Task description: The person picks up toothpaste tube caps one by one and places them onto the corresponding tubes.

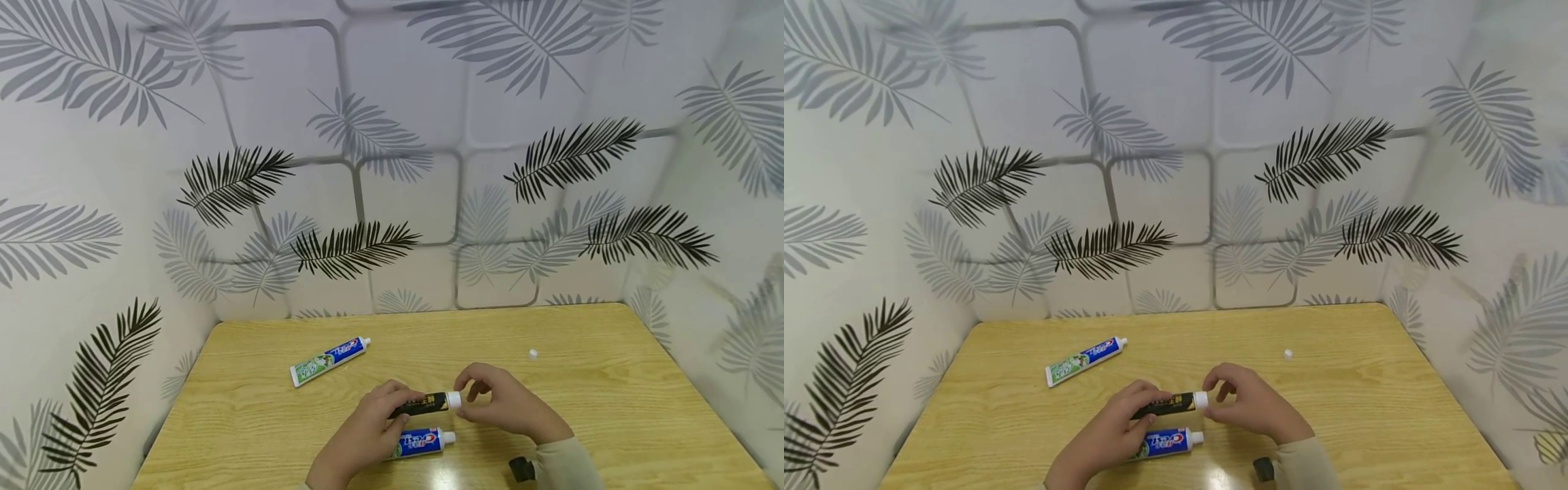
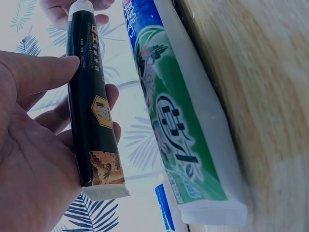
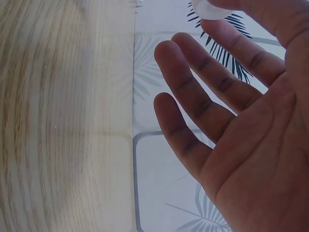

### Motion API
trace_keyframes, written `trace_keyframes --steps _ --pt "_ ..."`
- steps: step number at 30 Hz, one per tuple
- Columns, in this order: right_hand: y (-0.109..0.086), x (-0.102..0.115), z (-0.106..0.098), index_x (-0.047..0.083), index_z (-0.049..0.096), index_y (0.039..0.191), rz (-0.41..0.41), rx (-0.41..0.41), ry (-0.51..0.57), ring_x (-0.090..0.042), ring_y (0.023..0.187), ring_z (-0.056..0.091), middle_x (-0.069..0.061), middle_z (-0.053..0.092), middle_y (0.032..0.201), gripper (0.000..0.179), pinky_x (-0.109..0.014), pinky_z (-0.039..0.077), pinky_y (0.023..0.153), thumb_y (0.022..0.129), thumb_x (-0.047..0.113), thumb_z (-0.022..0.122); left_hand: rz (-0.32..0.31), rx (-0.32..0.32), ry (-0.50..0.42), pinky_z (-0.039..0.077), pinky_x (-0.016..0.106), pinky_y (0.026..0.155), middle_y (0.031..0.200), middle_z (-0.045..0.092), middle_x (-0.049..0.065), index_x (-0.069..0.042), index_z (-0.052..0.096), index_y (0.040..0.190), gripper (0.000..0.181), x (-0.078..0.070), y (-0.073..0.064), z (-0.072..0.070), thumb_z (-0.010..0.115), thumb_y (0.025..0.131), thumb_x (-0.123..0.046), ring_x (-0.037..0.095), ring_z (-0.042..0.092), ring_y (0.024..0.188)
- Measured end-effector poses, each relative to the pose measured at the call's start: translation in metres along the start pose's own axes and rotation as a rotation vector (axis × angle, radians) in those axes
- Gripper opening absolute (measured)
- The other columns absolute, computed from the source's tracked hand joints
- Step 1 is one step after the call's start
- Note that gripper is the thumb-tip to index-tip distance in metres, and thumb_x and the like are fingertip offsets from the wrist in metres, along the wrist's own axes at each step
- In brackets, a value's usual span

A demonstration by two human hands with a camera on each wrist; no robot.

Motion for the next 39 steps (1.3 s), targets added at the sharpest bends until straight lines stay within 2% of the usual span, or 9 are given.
trace_keyframes --steps 12,22,28,39 --pt "0.001 -0.0048 0.0034 0.025 0.072 0.113 0.012 0.011 0.002 -0.01 0.095 0.068 0.004 0.07 0.115 0.02 -0.041 0.058 0.091 0.097 0.035 0.079 -0.002 -0.003 -0.006 0.056 0.03 0.097 0.127 0.067 -0.003 -0.02 0.069 0.139 0.039 0.0002 -0.0006 -0.0004 0.06 0.105 -0.001 0.01 0.062 0.113" --pt "0.0026 -0.0028 0.0036 0.022 0.074 0.103 0.026 0.036 -0.004 -0.013 0.093 0.066 0.002 0.069 0.107 0.017 -0.033 0.055 0.085 0.102 0.039 0.073 -0.015 0.002 -0.008 0.056 0.033 0.1 0.127 0.066 -0.005 -0.024 0.069 0.138 0.041 0.001 -0.0006 -0.0006 0.061 0.104 0.0 0.01 0.062 0.116" --pt "0.0029 -0.0032 0.0045 0.021 0.076 0.106 0.06 0.054 -0.015 -0.013 0.092 0.063 0.001 0.071 0.106 0.023 -0.029 0.053 0.078 0.108 0.04 0.062 0.009 -0.009 0.001 0.056 0.031 0.098 0.127 0.066 -0.005 -0.022 0.069 0.137 0.041 0.0002 -0.0012 -0.0006 0.062 0.104 0.001 0.01 0.063 0.115" --pt "0.0031 -0.0054 0.0056 0.02 0.076 0.104 0.07 0.05 0.006 -0.012 0.084 0.058 -0.003 0.069 0.1 0.025 -0.029 0.05 0.073 0.11 0.038 0.059 -0.021 -0.002 0.01 0.056 0.034 0.101 0.128 0.066 -0.007 -0.024 0.069 0.138 0.041 -0.0002 -0.0009 -0.0013 0.061 0.105 -0.002 0.01 0.062 0.118"
Point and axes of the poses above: each hand's wrist, its own y-axis towards the middle knuckle, its own z-axis out of the palm, x = y × z, the point moved 3 cm from there along y, towards the middle knuckle
